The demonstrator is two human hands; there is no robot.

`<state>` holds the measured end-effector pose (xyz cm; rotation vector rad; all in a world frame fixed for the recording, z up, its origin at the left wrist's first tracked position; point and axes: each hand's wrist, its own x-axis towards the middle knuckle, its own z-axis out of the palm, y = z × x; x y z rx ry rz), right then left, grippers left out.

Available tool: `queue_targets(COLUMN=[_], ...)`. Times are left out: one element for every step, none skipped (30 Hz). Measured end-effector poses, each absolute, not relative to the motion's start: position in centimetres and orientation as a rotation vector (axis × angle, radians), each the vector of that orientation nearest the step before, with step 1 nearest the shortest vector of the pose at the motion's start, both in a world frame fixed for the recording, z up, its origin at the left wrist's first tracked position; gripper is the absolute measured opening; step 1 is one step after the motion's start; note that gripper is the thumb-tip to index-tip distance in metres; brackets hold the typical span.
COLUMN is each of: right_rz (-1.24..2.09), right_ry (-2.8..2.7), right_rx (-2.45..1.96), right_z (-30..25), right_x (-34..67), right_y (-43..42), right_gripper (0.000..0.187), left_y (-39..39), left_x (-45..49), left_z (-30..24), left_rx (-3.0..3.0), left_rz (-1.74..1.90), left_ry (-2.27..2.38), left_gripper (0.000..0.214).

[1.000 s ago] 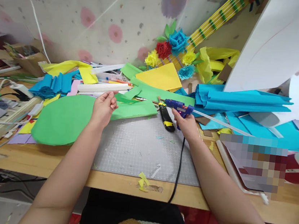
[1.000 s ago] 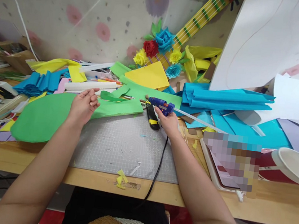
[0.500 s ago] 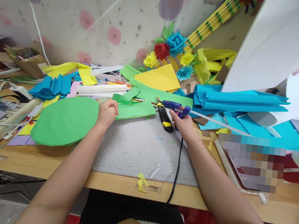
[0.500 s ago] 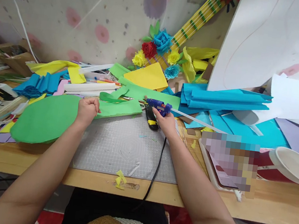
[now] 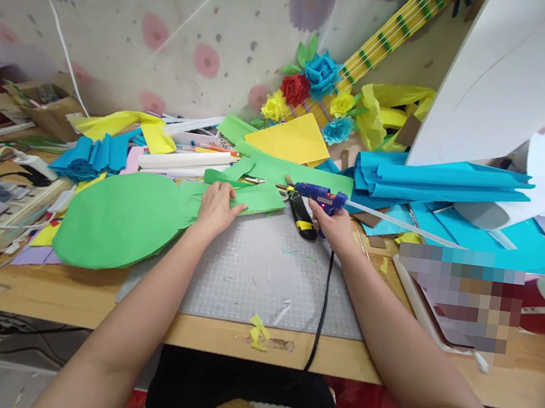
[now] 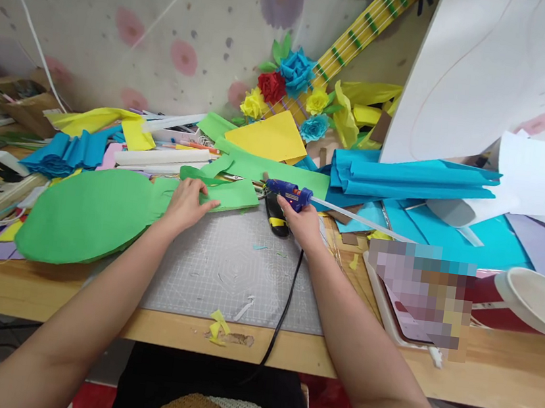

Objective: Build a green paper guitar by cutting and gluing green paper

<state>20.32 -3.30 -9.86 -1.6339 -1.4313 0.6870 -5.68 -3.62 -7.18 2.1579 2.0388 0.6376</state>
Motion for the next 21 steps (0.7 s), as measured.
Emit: queue_targets(right_rz=[0.708,0.729,0.749,0.761,0.770,0.774,0.775,0.774,0.773,0.771,0.771,0.772,0.775,0.780,0.786,0.792,0.798,0.802,0.805,0.807,0.807], right_ry=[-1.396,-1.361,-1.333,-1.318,-1.308,-1.298,-1.290,-1.283,-1.276,-1.269,-1.264,-1.259,-1.256,-1.255,-1.256,-1.255,-1.253,-1.248,-1.243,-1.239,-1.237], right_rx=[-1.636,-1.638,-1.638,-1.637,-1.637,-1.638,-1.638,-1.638,-1.641,-1.643,-1.644,-1.646,-1.648,-1.649,-1.647,-1.645,-1.642,-1.638,-1.634,-1.629,-1.624], right_z=[-9.8,-9.7,-9.6,-9.6,-9.6,-9.6,-9.6,-9.6,-9.6,-9.6,-9.6,-9.6,-9.6,-9.6,-9.5,-9.5,-9.5,-9.5,-9.5,-9.5,-9.6], right_x=[20.2,20.2,20.1,20.1,20.0,20.0,20.0,20.1,20.1,20.1,20.1,20.1,20.0,20.0,20.0,20.0,19.9,19.9,19.9,19.9,19.9], right_y=[-3.3,-3.4,-3.4,-3.4,-3.4,-3.4,-3.4,-3.4,-3.3,-3.3,-3.3,-3.4,-3.4,-3.4,-3.4,-3.5,-3.5,-3.5,-3.5,-3.4,-3.4], right_gripper=[0.057,0.056,0.054,0.053,0.052,0.052,0.052,0.052,0.052,0.052,0.051,0.051,0.050,0.050,0.049,0.048,0.047,0.047,0.047,0.047,0.047], left_y=[-3.6,-3.6,-3.7,-3.8,-3.9,-4.1,-4.3,-4.4,-4.5,-4.6,-4.6,-4.6,-4.5,-4.4,-4.3,-4.2,-4.1,-4.1,-4.2,-4.3,-4.4], left_x=[-5.8,-5.8,-5.9,-5.9,-5.9,-5.8,-5.7,-5.6,-5.5,-5.3,-5.2,-5.0,-4.9,-4.7,-4.6,-4.4,-4.3,-4.2,-4.1,-4.0,-4.0], left_z=[-7.3,-7.4,-7.4,-7.4,-7.3,-7.3,-7.2,-7.1,-7.0,-7.0,-7.0,-7.0,-7.2,-7.3,-7.5,-7.7,-7.9,-8.1,-8.2,-8.2,-8.2], left_rx=[2.153,2.159,2.175,2.199,2.223,2.248,2.273,2.297,2.319,2.342,2.360,2.369,2.369,2.369,2.370,2.378,2.394,2.419,2.446,2.466,2.478], left_rz=[0.621,0.607,0.592,0.574,0.554,0.533,0.519,0.517,0.532,0.566,0.610,0.653,0.685,0.691,0.672,0.630,0.572,0.508,0.451,0.408,0.378], left_ry=[2.034,2.026,2.020,2.015,2.014,2.013,2.011,2.009,2.004,1.990,1.970,1.955,1.949,1.953,1.966,1.986,2.005,2.016,2.022,2.030,2.037], left_gripper=[0.030,0.033,0.036,0.039,0.044,0.049,0.056,0.062,0.066,0.067,0.063,0.055,0.046,0.040,0.037,0.038,0.040,0.044,0.050,0.056,0.063])
